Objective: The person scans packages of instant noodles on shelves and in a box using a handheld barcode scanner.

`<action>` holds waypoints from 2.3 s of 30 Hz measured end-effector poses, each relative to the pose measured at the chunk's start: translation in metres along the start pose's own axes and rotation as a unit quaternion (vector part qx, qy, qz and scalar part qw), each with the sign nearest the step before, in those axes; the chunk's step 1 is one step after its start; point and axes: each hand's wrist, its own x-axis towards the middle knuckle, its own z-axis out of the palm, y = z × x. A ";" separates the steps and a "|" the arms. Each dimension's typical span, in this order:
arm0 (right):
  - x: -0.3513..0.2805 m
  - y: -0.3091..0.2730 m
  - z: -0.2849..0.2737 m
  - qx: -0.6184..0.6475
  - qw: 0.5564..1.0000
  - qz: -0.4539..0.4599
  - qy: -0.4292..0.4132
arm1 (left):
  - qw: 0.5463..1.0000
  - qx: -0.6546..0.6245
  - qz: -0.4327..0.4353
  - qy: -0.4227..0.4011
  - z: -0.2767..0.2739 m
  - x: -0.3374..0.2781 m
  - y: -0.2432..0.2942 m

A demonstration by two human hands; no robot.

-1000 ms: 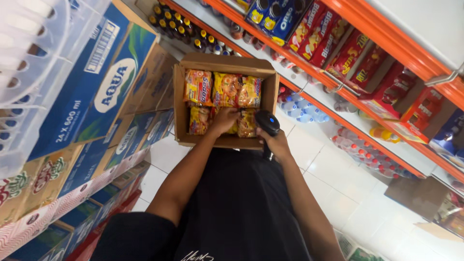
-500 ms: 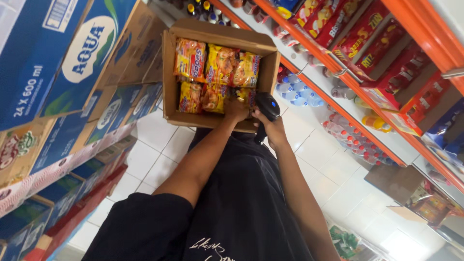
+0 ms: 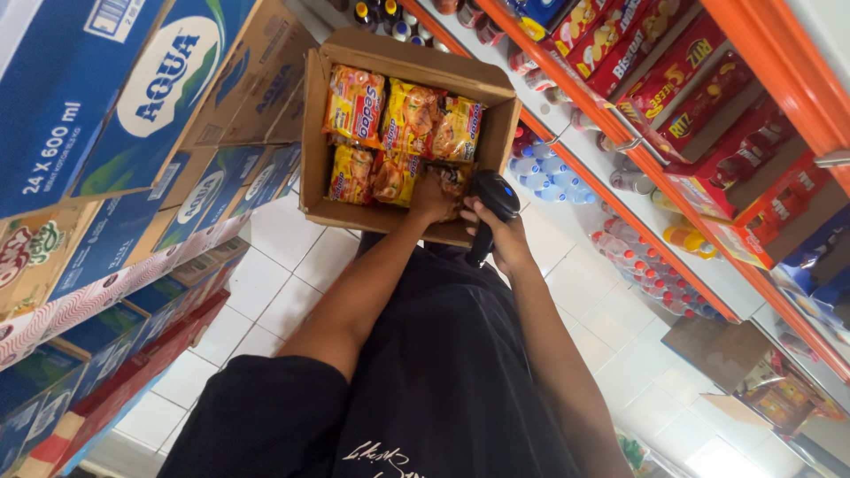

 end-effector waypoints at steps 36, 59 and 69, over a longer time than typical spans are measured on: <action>-0.063 -0.141 0.052 0.179 0.905 -0.380 0.075 | 0.849 -0.497 0.136 -0.120 -0.202 -0.103 0.221; -0.111 -0.163 0.064 0.074 0.907 -0.409 0.067 | 0.736 -0.631 0.137 -0.204 -0.187 -0.133 0.278; -0.123 -0.172 0.067 0.104 0.927 -0.361 0.023 | 0.738 -0.639 0.145 -0.161 -0.191 -0.116 0.281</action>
